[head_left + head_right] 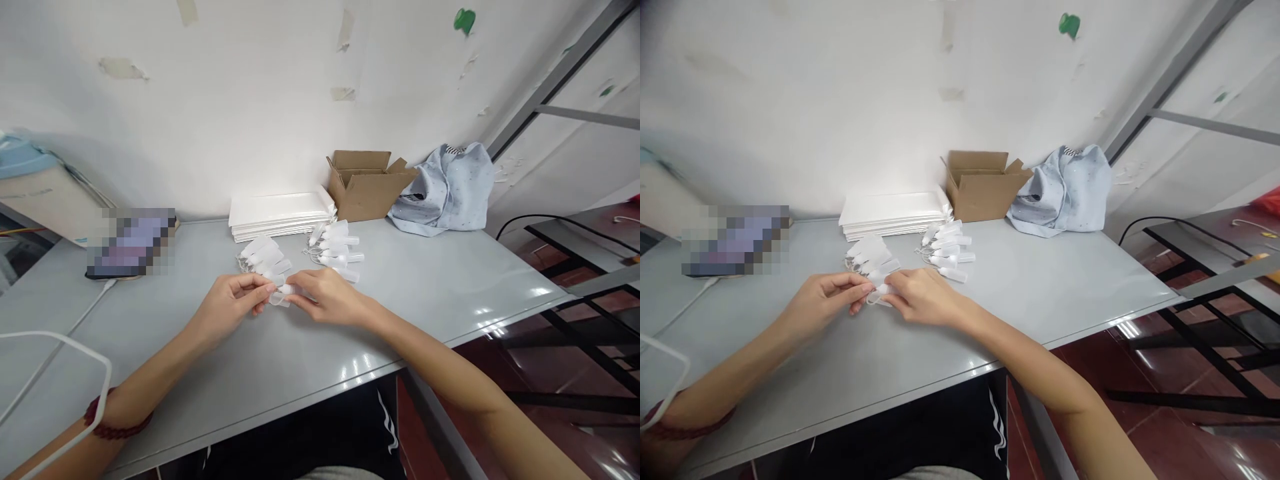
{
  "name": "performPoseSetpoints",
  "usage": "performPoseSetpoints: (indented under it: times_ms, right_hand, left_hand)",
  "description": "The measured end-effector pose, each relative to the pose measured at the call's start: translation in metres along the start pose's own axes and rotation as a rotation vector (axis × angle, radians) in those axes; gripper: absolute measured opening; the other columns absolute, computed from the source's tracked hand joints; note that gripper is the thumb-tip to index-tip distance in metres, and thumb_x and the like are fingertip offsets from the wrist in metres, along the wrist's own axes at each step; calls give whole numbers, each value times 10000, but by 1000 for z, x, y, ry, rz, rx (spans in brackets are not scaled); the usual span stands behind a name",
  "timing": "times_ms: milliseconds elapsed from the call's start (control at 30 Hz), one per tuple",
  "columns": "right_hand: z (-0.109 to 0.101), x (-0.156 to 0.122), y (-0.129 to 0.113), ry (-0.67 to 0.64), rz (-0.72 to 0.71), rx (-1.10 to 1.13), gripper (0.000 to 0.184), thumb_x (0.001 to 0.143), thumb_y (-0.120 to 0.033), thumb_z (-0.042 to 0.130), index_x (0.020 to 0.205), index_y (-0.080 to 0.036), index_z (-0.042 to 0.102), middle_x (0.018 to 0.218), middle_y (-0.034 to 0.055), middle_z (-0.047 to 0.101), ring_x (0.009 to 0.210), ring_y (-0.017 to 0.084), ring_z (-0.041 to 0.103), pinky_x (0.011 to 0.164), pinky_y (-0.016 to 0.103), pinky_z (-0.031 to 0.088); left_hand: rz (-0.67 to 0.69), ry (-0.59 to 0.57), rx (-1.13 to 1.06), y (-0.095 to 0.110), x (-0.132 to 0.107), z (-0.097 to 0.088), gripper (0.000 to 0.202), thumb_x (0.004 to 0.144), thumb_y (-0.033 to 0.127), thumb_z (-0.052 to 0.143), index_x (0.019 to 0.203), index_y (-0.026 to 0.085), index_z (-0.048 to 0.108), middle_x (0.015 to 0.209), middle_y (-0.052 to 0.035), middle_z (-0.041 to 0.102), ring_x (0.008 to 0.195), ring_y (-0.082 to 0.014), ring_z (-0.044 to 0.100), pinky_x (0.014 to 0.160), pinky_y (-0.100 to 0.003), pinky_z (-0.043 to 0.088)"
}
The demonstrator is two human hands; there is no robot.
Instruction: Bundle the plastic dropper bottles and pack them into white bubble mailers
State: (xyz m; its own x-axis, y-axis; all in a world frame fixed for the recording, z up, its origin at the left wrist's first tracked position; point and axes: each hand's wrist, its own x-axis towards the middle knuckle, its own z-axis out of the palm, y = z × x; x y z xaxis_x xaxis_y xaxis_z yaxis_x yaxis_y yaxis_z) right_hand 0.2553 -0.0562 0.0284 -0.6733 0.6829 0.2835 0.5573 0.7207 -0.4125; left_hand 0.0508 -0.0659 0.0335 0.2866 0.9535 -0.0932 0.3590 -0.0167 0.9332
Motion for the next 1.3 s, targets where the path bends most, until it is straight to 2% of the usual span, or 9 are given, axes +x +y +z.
performPoseSetpoints:
  times_ms: [167,300,567,733,967,1033,1167,1233,1300]
  right_hand:
    - [-2,-2,-2,-23,-11,27,219,922,-275,473,938,-95,597,700,40,583,554,105,447,527,225,289]
    - [-1,-3,-2,-18,-30,-3,226,927,-282,461,946,-98,590,708,42,580,547,104,425,520,227,277]
    - [1,-1,0,-12,-34,-74,229,939,-302,448,985,-112,567,738,45,579,567,119,425,529,238,284]
    - [0,1,1,2,-33,-99,229,949,-315,444,1005,-125,560,775,55,602,610,129,471,557,242,306]
    - [-1,4,2,-37,-1,-139,220,936,-305,489,1061,-134,549,889,77,652,657,148,541,560,252,327]
    - [-2,4,3,-38,46,-131,312,913,-336,534,1150,-135,504,976,100,657,714,168,573,588,262,357]
    - [-9,4,8,-28,236,-158,534,849,-378,629,1257,-106,418,1054,135,648,747,195,592,605,283,372]
    - [-13,5,11,-49,276,-157,467,838,-340,652,1202,-109,471,1038,120,649,717,175,582,595,273,354]
    - [-16,5,13,-83,254,-155,336,835,-294,660,1102,-124,546,1019,100,644,727,160,575,592,261,333]
  left_hand:
    - [-2,14,24,-1,-5,6,258,799,423,606,673,201,636,532,45,498,548,-111,478,555,-227,413]
    - [-11,2,12,-4,-4,7,291,806,417,600,616,197,600,525,48,489,540,-108,468,547,-225,398]
    - [-30,-21,-134,-7,-2,6,324,813,405,610,572,189,583,518,46,499,532,-107,466,583,-243,397]
    - [-108,4,-234,-5,2,1,384,830,521,550,720,171,664,633,-4,578,536,-127,500,563,-276,427]
    - [-45,-43,-1,5,1,-4,312,757,479,650,639,191,633,537,26,534,525,-124,487,569,-259,423]
    - [-41,-2,15,7,2,-9,298,757,465,645,627,198,630,535,25,539,528,-126,492,566,-255,429]
    - [-73,150,44,2,8,-26,270,733,454,665,622,208,645,535,23,545,529,-128,489,552,-242,430]
    - [-113,171,76,-3,12,-35,265,697,467,690,639,210,670,540,14,564,516,-135,497,524,-243,428]
    - [-155,171,139,-8,15,-40,284,681,486,691,627,207,683,533,-1,588,494,-144,511,495,-246,425]
